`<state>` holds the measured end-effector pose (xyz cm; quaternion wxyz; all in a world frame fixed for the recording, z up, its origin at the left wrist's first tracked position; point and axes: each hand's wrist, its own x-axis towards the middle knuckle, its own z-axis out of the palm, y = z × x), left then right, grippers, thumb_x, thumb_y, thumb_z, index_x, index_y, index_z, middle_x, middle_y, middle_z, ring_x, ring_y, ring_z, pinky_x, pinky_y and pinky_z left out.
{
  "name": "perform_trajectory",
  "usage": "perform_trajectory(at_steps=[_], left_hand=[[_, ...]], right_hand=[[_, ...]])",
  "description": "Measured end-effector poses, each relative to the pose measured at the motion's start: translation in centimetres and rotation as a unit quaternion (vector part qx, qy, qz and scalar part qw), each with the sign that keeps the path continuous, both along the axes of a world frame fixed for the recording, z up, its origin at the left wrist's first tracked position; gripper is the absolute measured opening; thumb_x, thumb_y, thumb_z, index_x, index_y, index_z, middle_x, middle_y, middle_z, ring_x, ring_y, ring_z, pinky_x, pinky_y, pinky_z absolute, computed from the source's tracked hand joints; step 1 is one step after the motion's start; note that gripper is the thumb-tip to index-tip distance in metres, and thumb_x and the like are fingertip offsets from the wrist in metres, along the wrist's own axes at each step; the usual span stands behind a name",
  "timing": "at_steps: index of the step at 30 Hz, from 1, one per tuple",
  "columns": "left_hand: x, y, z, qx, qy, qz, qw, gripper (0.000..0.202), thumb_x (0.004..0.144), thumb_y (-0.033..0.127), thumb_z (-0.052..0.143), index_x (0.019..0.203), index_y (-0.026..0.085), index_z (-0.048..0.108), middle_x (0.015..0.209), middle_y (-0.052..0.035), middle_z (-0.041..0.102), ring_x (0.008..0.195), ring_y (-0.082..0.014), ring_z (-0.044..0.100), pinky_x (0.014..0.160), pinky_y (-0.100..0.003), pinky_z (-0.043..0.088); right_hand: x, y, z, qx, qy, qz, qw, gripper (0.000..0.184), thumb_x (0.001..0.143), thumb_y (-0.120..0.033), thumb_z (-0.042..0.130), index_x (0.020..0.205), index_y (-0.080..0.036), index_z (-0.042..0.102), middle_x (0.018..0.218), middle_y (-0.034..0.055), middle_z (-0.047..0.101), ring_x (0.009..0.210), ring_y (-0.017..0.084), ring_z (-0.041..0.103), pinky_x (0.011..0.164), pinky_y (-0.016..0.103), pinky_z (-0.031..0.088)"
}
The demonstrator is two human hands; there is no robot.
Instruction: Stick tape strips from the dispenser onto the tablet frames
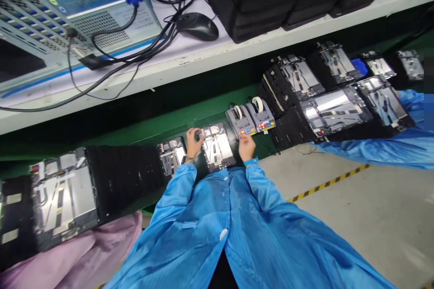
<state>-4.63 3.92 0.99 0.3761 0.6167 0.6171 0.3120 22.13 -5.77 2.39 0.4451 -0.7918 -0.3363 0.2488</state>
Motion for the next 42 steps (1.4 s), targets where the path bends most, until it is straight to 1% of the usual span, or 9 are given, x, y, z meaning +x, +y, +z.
perform_trajectory(at_steps=[1,3,6,10,18,27,33,37,42], left_hand=[[-0.1,-0.7,-0.3,-0.001,-0.016,0.018,1.000,0.048,0.087,0.031,0.071,0.133,0.026,0.061,0.148,-0.0135,0.047,0.140,-0.0292,0.047,0.120,-0.043,0.035],[-0.4,-2.7,-0.8,-0.038,-0.037,0.054,0.997,0.050,0.090,0.036,0.068,0.138,0.023,0.058,0.144,-0.0161,0.052,0.132,-0.0290,0.054,0.117,-0.043,0.039],[-0.5,-6.3,-1.1,-0.110,-0.034,0.054,0.992,0.032,0.093,0.039,0.063,0.119,0.022,0.069,0.126,-0.0157,0.064,0.125,-0.0307,0.060,0.117,-0.045,0.039],[0.4,-9.2,-0.3,-0.111,0.000,0.053,0.992,0.024,0.091,0.036,0.063,0.108,0.023,0.073,0.115,-0.0146,0.068,0.121,-0.0336,0.062,0.114,-0.045,0.041],[2.3,-9.3,1.1,-0.130,0.059,0.102,0.985,0.021,0.090,0.026,0.063,0.109,0.021,0.069,0.106,-0.0143,0.065,0.105,-0.0324,0.064,0.101,-0.045,0.046],[2.2,-10.2,0.9,-0.099,-0.056,0.140,0.984,0.016,0.092,0.022,0.064,0.108,0.019,0.062,0.096,-0.0073,0.067,0.085,-0.0197,0.064,0.088,-0.036,0.051],[1.5,-10.1,-0.8,-0.099,-0.118,0.109,0.982,0.027,0.094,0.027,0.063,0.119,0.018,0.067,0.100,-0.0076,0.069,0.082,-0.0165,0.063,0.083,-0.032,0.054],[1.6,-10.2,-1.7,-0.079,-0.086,0.106,0.987,0.038,0.092,0.029,0.066,0.128,0.018,0.071,0.108,-0.0095,0.068,0.085,-0.0174,0.063,0.088,-0.035,0.054],[2.0,-10.5,-1.6,-0.106,-0.076,0.094,0.987,0.047,0.092,0.027,0.063,0.137,0.017,0.068,0.103,-0.0083,0.067,0.081,-0.0176,0.062,0.088,-0.037,0.054]], right_hand=[[1.9,-0.7,-0.7,-0.010,0.014,-0.071,0.997,0.032,0.085,-0.040,0.054,0.099,-0.019,0.072,0.084,0.0075,0.072,0.079,0.023,0.066,0.080,0.037,0.054],[5.0,-1.5,-2.2,-0.032,0.062,-0.119,0.990,0.032,0.080,-0.046,0.060,0.095,-0.018,0.070,0.079,0.0060,0.070,0.076,0.022,0.065,0.078,0.037,0.054],[7.3,-1.5,-4.3,-0.033,0.126,-0.047,0.990,0.032,0.071,-0.048,0.072,0.086,-0.020,0.069,0.081,0.0058,0.071,0.082,0.022,0.066,0.084,0.038,0.055],[7.7,-2.0,-5.8,0.000,0.219,-0.007,0.976,0.037,0.066,-0.048,0.081,0.088,-0.020,0.071,0.087,0.0064,0.075,0.091,0.023,0.070,0.093,0.041,0.053],[7.7,-2.6,-6.8,-0.035,0.289,0.014,0.956,0.043,0.058,-0.045,0.089,0.090,-0.020,0.073,0.082,0.0045,0.075,0.083,0.022,0.070,0.087,0.039,0.053],[9.6,-3.4,-8.5,-0.061,0.315,0.065,0.945,0.042,0.061,-0.049,0.091,0.087,-0.022,0.073,0.086,0.0042,0.078,0.083,0.020,0.070,0.077,0.032,0.051],[7.4,-5.0,-6.3,-0.086,0.345,0.054,0.933,0.042,0.061,-0.052,0.090,0.084,-0.022,0.072,0.080,0.0047,0.077,0.076,0.021,0.072,0.074,0.033,0.054],[4.2,-6.2,-3.1,-0.059,0.354,0.123,0.925,0.036,0.070,-0.053,0.086,0.085,-0.025,0.069,0.113,0.0062,0.079,0.115,0.027,0.071,0.098,0.040,0.055],[1.0,-4.7,0.2,-0.033,0.350,0.213,0.912,0.030,0.077,-0.051,0.082,0.081,-0.027,0.063,0.135,0.0039,0.071,0.145,0.027,0.051,0.121,0.045,0.039]])
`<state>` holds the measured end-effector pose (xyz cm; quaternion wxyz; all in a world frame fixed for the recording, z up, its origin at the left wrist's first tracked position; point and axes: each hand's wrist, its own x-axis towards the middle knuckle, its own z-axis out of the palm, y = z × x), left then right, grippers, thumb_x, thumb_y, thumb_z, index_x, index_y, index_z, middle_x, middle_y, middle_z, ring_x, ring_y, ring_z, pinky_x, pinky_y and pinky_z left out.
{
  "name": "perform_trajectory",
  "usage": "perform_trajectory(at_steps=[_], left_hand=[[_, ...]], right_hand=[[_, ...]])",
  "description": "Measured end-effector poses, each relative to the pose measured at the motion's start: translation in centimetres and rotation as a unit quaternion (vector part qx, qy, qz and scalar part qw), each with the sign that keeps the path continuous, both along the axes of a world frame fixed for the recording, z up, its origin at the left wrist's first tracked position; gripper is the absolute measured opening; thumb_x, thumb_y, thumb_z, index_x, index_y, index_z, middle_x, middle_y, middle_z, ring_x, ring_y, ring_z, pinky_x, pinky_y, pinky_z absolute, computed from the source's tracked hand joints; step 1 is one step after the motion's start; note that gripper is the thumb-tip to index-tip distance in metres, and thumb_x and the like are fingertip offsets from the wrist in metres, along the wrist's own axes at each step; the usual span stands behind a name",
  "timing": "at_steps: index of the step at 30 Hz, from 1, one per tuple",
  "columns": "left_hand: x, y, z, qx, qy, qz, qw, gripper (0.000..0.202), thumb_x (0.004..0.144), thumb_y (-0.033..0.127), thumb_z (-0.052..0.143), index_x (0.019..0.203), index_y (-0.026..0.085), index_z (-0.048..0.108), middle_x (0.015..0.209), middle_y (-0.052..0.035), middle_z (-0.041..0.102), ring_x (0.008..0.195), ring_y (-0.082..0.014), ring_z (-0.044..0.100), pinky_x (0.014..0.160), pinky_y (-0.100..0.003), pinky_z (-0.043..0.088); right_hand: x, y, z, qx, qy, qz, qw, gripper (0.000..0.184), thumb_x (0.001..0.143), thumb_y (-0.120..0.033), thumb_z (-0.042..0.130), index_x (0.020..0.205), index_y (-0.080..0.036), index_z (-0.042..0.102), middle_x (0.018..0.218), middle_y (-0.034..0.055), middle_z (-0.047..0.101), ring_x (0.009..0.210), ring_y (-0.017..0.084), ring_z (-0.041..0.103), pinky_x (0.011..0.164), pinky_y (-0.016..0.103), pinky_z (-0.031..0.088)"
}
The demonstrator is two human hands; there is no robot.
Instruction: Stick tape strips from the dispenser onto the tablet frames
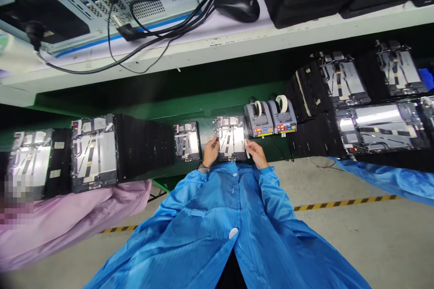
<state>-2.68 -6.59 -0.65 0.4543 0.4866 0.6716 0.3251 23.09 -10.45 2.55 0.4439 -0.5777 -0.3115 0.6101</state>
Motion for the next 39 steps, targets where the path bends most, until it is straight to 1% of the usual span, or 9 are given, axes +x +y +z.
perform_trajectory(at_steps=[4,8,12,17,22,27,30,33,39], left_hand=[[0.2,0.0,0.5,-0.026,-0.051,0.039,0.998,0.048,0.091,0.030,0.065,0.138,0.018,0.067,0.103,-0.0081,0.069,0.082,-0.0174,0.063,0.087,-0.037,0.055],[0.6,0.1,1.4,-0.091,-0.132,0.101,0.982,0.045,0.090,0.042,0.070,0.127,0.016,0.070,0.092,-0.0077,0.071,0.080,-0.0189,0.066,0.081,-0.037,0.057],[0.2,-0.3,3.6,-0.047,-0.196,0.095,0.975,0.048,0.090,0.053,0.070,0.124,0.019,0.070,0.101,-0.0095,0.074,0.090,-0.0216,0.071,0.088,-0.039,0.058],[-4.1,-1.2,5.7,-0.064,-0.307,0.077,0.946,0.064,0.090,0.057,0.070,0.143,0.022,0.058,0.109,-0.0095,0.077,0.096,-0.0245,0.075,0.089,-0.042,0.060],[-14.2,-2.2,2.5,-0.021,-0.220,0.217,0.951,0.056,0.084,0.054,0.076,0.127,0.019,0.071,0.133,-0.0121,0.071,0.129,-0.0255,0.064,0.116,-0.045,0.045],[-21.7,-1.8,-0.9,-0.005,-0.173,0.259,0.950,0.059,0.083,0.057,0.074,0.126,0.017,0.070,0.131,-0.0114,0.072,0.128,-0.0247,0.065,0.120,-0.047,0.041],[-22.8,-1.0,-1.4,-0.014,-0.124,0.246,0.961,0.054,0.088,0.055,0.068,0.127,0.017,0.070,0.128,-0.0114,0.074,0.125,-0.0246,0.066,0.116,-0.045,0.045],[-22.8,-0.3,-1.2,-0.023,-0.071,0.226,0.971,0.046,0.093,0.048,0.062,0.128,0.018,0.070,0.126,-0.0110,0.074,0.121,-0.0238,0.068,0.112,-0.044,0.049],[-21.3,0.7,0.3,-0.035,0.108,0.242,0.964,0.036,0.096,0.033,0.053,0.121,0.016,0.072,0.117,-0.0131,0.075,0.121,-0.0258,0.066,0.112,-0.044,0.047]], right_hand=[[-0.7,1.0,1.1,-0.011,-0.017,0.033,0.999,0.032,0.075,-0.049,0.083,0.082,-0.026,0.063,0.148,0.0056,0.062,0.148,0.029,0.047,0.124,0.048,0.034],[-0.5,0.6,1.9,-0.016,-0.016,0.038,0.999,0.035,0.074,-0.053,0.083,0.082,-0.026,0.062,0.147,0.0058,0.064,0.148,0.030,0.048,0.126,0.050,0.030],[-0.9,-0.4,3.1,-0.006,0.003,0.052,0.999,0.031,0.079,-0.052,0.082,0.083,-0.027,0.063,0.146,0.0040,0.064,0.150,0.029,0.044,0.128,0.051,0.027],[-3.9,-0.7,5.7,-0.007,0.026,0.096,0.995,0.032,0.080,-0.051,0.083,0.085,-0.027,0.063,0.154,0.0032,0.057,0.151,0.031,0.043,0.128,0.051,0.028],[-7.2,0.7,6.5,0.034,0.054,0.195,0.979,0.029,0.085,-0.050,0.079,0.085,-0.026,0.063,0.155,0.0068,0.055,0.149,0.030,0.046,0.126,0.048,0.030],[-5.3,0.7,3.6,0.015,0.005,0.165,0.986,0.036,0.081,-0.055,0.081,0.083,-0.025,0.063,0.134,0.0079,0.072,0.126,0.031,0.066,0.115,0.048,0.044],[-2.5,-0.2,2.1,-0.015,-0.024,0.140,0.990,0.039,0.077,-0.059,0.082,0.082,-0.025,0.063,0.120,0.0059,0.077,0.111,0.029,0.071,0.111,0.048,0.048],[-0.2,-1.0,1.7,-0.036,-0.037,0.109,0.993,0.038,0.075,-0.058,0.083,0.081,-0.025,0.063,0.118,0.0051,0.077,0.113,0.029,0.070,0.112,0.049,0.046],[0.7,-1.6,1.9,-0.043,-0.034,0.071,0.996,0.039,0.073,-0.059,0.084,0.078,-0.026,0.063,0.108,0.0055,0.079,0.120,0.030,0.068,0.113,0.048,0.045]])
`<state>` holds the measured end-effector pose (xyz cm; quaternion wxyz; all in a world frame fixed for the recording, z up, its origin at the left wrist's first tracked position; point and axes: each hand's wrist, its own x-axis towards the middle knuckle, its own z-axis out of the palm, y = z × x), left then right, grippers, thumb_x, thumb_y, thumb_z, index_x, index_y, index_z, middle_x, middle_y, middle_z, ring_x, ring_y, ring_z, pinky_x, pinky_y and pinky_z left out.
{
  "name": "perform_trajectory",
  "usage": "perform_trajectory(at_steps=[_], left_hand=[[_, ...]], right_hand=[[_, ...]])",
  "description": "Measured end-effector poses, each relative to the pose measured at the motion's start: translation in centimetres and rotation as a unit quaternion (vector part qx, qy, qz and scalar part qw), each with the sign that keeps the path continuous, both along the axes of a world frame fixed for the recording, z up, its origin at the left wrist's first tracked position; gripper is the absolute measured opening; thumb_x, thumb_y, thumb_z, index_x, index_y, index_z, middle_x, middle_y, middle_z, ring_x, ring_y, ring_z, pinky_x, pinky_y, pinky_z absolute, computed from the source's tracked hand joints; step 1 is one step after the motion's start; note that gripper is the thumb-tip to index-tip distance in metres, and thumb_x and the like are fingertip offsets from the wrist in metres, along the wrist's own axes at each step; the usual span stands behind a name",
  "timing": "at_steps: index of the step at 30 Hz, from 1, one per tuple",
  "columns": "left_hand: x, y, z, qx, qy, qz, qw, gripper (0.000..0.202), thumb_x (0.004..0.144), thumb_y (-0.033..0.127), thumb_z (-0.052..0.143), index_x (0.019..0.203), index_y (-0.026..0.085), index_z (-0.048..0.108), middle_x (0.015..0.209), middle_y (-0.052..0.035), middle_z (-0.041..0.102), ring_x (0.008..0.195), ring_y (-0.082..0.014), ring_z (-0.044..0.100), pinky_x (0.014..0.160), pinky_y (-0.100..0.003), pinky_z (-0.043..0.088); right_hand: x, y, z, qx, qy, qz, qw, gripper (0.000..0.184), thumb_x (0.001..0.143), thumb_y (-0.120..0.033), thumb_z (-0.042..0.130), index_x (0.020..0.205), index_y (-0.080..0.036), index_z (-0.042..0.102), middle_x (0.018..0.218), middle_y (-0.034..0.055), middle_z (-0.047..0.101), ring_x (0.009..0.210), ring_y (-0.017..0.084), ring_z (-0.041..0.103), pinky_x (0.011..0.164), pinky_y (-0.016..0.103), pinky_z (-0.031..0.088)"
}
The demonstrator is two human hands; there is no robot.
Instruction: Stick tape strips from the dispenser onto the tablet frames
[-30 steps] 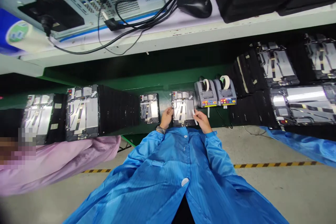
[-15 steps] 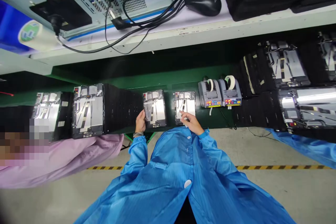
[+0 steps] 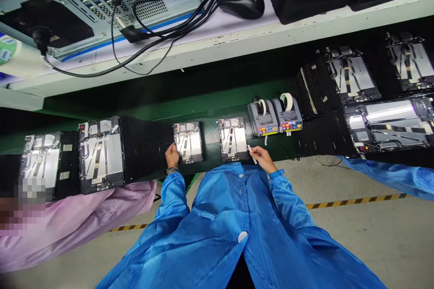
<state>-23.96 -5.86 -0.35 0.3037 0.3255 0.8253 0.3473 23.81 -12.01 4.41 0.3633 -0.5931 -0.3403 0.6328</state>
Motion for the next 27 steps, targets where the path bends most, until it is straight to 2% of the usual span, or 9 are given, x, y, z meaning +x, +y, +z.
perform_trajectory(at_steps=[2,5,9,11,14,16,19,23,27], left_hand=[[1.1,0.0,0.4,-0.010,0.041,0.013,0.999,0.037,0.095,0.027,0.051,0.121,0.012,0.072,0.118,-0.0175,0.073,0.125,-0.0299,0.063,0.116,-0.048,0.042],[2.8,-0.5,1.0,-0.004,0.091,0.028,0.995,0.044,0.095,0.022,0.045,0.131,0.008,0.066,0.131,-0.0241,0.064,0.135,-0.0344,0.054,0.121,-0.054,0.033],[5.8,-0.8,1.8,0.040,0.189,0.016,0.981,0.047,0.096,0.023,0.045,0.139,0.010,0.059,0.142,-0.0241,0.054,0.143,-0.0345,0.044,0.123,-0.052,0.030],[8.3,-0.3,2.0,0.063,0.161,-0.042,0.984,0.041,0.096,0.025,0.049,0.132,0.013,0.063,0.138,-0.0214,0.057,0.140,-0.0336,0.046,0.122,-0.051,0.031],[13.4,1.3,1.3,0.095,0.035,-0.181,0.978,0.030,0.097,0.027,0.052,0.120,0.019,0.069,0.128,-0.0163,0.064,0.129,-0.0294,0.055,0.117,-0.046,0.039],[16.5,2.7,0.3,0.095,-0.042,-0.224,0.969,0.026,0.095,0.028,0.057,0.117,0.020,0.070,0.126,-0.0146,0.066,0.122,-0.0270,0.060,0.109,-0.043,0.047],[19.1,4.4,-1.8,0.061,-0.128,-0.191,0.971,0.024,0.093,0.025,0.060,0.114,0.018,0.070,0.122,-0.0137,0.069,0.110,-0.0228,0.065,0.104,-0.040,0.051],[19.4,5.0,-3.7,0.031,-0.215,-0.142,0.966,0.023,0.093,0.028,0.062,0.112,0.017,0.069,0.112,-0.0115,0.073,0.101,-0.0203,0.069,0.097,-0.037,0.054],[19.5,5.0,-4.1,0.018,-0.258,-0.140,0.956,0.026,0.093,0.034,0.064,0.111,0.016,0.070,0.104,-0.0102,0.074,0.094,-0.0198,0.070,0.084,-0.034,0.056]], right_hand=[[-0.2,-0.1,-0.1,0.005,-0.003,0.000,1.000,0.038,0.074,-0.058,0.084,0.079,-0.026,0.063,0.105,0.0049,0.079,0.115,0.029,0.070,0.110,0.046,0.048],[-0.5,0.0,-0.1,0.014,-0.006,0.021,1.000,0.034,0.080,-0.056,0.080,0.082,-0.026,0.064,0.097,0.0043,0.078,0.103,0.026,0.073,0.101,0.042,0.052],[-0.8,2.4,0.3,0.018,-0.002,0.088,0.996,0.037,0.084,-0.059,0.075,0.085,-0.024,0.061,0.072,0.0007,0.073,0.070,0.018,0.069,0.073,0.032,0.055],[-1.3,5.2,0.3,0.006,-0.008,0.144,0.989,0.043,0.079,-0.062,0.078,0.082,-0.023,0.060,0.060,-0.0024,0.066,0.055,0.015,0.060,0.057,0.028,0.050],[-3.0,10.6,-0.2,-0.017,-0.036,0.233,0.972,0.046,0.072,-0.058,0.087,0.075,-0.021,0.061,0.051,-0.0037,0.060,0.045,0.011,0.053,0.047,0.024,0.041],[-4.6,14.1,-0.5,-0.043,-0.062,0.289,0.954,0.042,0.071,-0.049,0.091,0.072,-0.019,0.062,0.048,-0.0037,0.059,0.042,0.009,0.050,0.047,0.023,0.041],[-7.0,17.8,-0.6,-0.030,-0.075,0.344,0.936,0.039,0.072,-0.039,0.094,0.067,-0.015,0.064,0.045,-0.0056,0.057,0.042,0.006,0.049,0.052,0.021,0.046],[-8.9,20.0,0.1,0.042,-0.074,0.311,0.947,0.038,0.077,-0.038,0.091,0.070,-0.012,0.064,0.057,-0.0079,0.064,0.065,0.004,0.059,0.070,0.016,0.051],[-9.5,21.0,0.9,0.044,-0.085,0.307,0.947,0.034,0.081,-0.033,0.088,0.072,-0.010,0.065,0.068,-0.0064,0.069,0.081,0.006,0.064,0.080,0.015,0.051]])
